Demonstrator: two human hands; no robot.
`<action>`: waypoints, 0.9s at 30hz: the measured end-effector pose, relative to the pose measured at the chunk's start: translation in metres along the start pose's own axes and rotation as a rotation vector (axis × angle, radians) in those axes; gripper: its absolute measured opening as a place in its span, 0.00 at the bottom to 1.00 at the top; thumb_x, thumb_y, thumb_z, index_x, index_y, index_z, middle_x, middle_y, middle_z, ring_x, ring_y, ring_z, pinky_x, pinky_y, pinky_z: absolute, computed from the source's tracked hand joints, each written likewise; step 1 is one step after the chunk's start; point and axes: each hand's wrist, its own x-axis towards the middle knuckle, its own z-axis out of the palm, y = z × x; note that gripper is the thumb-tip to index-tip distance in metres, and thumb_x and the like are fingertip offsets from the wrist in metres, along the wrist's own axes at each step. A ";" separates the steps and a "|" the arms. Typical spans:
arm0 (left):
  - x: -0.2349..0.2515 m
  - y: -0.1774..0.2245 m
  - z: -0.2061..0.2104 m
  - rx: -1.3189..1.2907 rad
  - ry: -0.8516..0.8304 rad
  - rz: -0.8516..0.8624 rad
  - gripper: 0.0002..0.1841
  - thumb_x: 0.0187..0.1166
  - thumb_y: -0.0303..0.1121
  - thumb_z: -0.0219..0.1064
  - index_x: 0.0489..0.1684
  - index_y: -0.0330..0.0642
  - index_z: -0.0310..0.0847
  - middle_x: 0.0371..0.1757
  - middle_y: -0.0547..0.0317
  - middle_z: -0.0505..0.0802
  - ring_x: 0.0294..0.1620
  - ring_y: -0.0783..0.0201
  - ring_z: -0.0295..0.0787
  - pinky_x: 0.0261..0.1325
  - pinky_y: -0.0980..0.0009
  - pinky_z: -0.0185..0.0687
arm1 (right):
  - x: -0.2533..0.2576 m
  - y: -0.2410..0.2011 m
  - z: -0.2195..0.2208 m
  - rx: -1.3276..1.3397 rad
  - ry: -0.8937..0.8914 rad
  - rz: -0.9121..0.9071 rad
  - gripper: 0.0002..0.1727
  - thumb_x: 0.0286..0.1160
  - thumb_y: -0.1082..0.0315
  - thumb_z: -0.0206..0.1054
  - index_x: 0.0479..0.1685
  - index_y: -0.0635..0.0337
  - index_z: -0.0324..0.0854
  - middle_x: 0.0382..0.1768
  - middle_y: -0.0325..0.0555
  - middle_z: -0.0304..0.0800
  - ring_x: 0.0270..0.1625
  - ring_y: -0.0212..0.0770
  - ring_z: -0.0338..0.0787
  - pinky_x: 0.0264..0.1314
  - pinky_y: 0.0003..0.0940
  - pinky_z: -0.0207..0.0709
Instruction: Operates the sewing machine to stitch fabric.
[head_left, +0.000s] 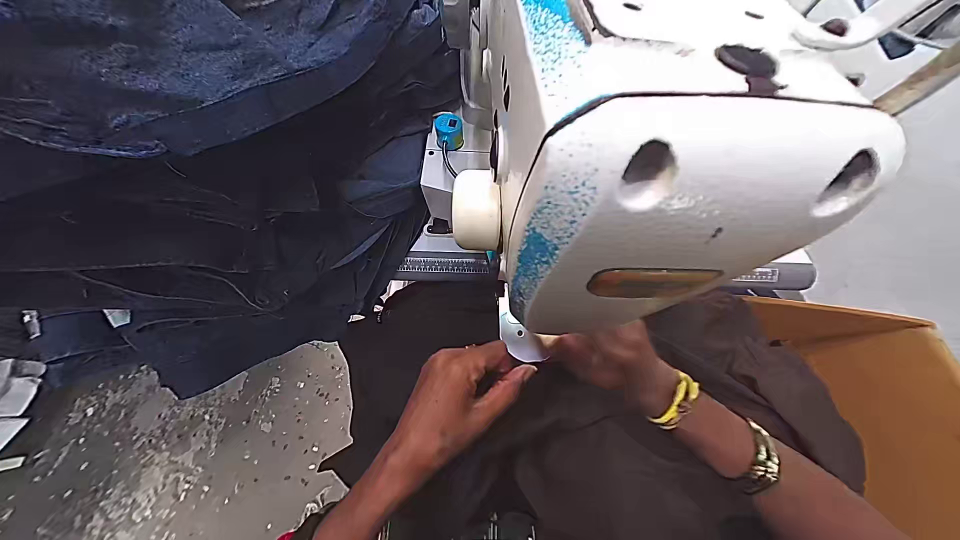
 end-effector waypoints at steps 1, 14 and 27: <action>0.001 -0.002 0.000 0.001 0.001 0.021 0.20 0.84 0.48 0.64 0.23 0.46 0.81 0.18 0.68 0.80 0.20 0.78 0.73 0.25 0.79 0.66 | 0.004 -0.006 0.005 -0.001 -0.001 -0.060 0.15 0.85 0.63 0.58 0.28 0.54 0.84 0.21 0.42 0.85 0.30 0.42 0.86 0.36 0.33 0.77; 0.006 -0.001 -0.017 -0.029 -0.049 0.244 0.17 0.87 0.45 0.63 0.39 0.43 0.92 0.36 0.63 0.96 0.39 0.80 0.89 0.46 0.82 0.80 | 0.015 -0.010 0.010 -0.093 -0.047 -0.001 0.12 0.73 0.69 0.66 0.21 0.54 0.88 0.22 0.45 0.91 0.31 0.44 0.91 0.37 0.35 0.79; -0.013 -0.083 -0.104 0.451 0.206 -0.071 0.21 0.82 0.53 0.61 0.38 0.48 0.94 0.36 0.60 0.96 0.39 0.69 0.92 0.47 0.63 0.83 | -0.007 -0.002 0.003 0.573 -0.273 0.750 0.18 0.74 0.55 0.72 0.45 0.61 0.79 0.30 0.29 0.83 0.35 0.14 0.81 0.42 0.14 0.75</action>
